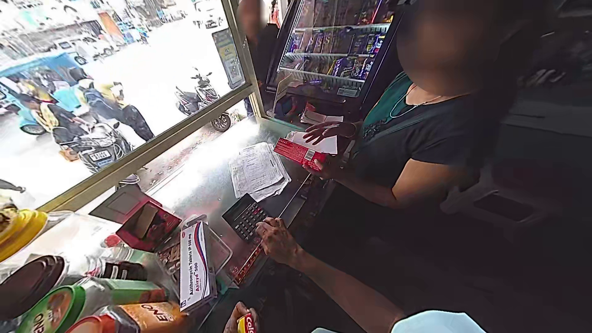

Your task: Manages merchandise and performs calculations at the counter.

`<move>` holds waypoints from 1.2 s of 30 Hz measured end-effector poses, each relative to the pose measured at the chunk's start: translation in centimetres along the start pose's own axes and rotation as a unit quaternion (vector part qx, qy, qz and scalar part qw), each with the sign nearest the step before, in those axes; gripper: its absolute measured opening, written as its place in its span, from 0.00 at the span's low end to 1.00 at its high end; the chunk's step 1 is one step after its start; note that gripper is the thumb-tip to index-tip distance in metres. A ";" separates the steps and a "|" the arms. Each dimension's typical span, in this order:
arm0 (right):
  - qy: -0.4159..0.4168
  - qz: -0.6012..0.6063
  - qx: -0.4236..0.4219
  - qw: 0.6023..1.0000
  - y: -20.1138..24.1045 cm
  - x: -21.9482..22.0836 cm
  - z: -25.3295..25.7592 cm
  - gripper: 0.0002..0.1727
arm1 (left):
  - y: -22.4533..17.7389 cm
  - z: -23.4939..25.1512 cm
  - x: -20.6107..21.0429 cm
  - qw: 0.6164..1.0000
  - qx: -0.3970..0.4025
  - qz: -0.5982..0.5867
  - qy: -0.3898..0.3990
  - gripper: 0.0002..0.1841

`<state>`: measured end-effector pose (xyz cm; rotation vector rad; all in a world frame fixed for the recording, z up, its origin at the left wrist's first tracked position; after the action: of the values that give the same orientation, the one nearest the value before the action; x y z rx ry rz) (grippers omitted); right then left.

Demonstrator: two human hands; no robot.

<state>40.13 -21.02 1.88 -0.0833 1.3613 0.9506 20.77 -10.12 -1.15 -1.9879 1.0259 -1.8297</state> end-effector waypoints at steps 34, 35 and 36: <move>-0.044 -0.036 -0.030 0.998 0.4 -0.2 -0.6 0.15 | 3.4 -1.8 -0.6 0.957 0.029 -0.250 -0.147 0.20; -0.037 -0.033 -0.027 0.998 0.1 -0.1 -0.6 0.15 | 3.4 -1.7 -0.6 0.957 0.030 -0.246 -0.153 0.20; -0.049 -0.025 -0.036 0.998 0.1 -0.4 -0.3 0.15 | 3.3 -1.5 -0.6 0.957 0.030 -0.243 -0.152 0.20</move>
<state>39.85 -21.32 2.23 -0.1226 1.2309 0.9498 18.26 -11.70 -3.40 -2.5437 0.4080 -1.6499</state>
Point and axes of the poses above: each hand's wrist, its own z-axis towards the middle knuckle, its own x-axis out of the palm, y = z × x, the point moved 9 cm from there along z, towards the middle knuckle, and after that the axes turned 2 degrees about -x, right-handed, at the moved point
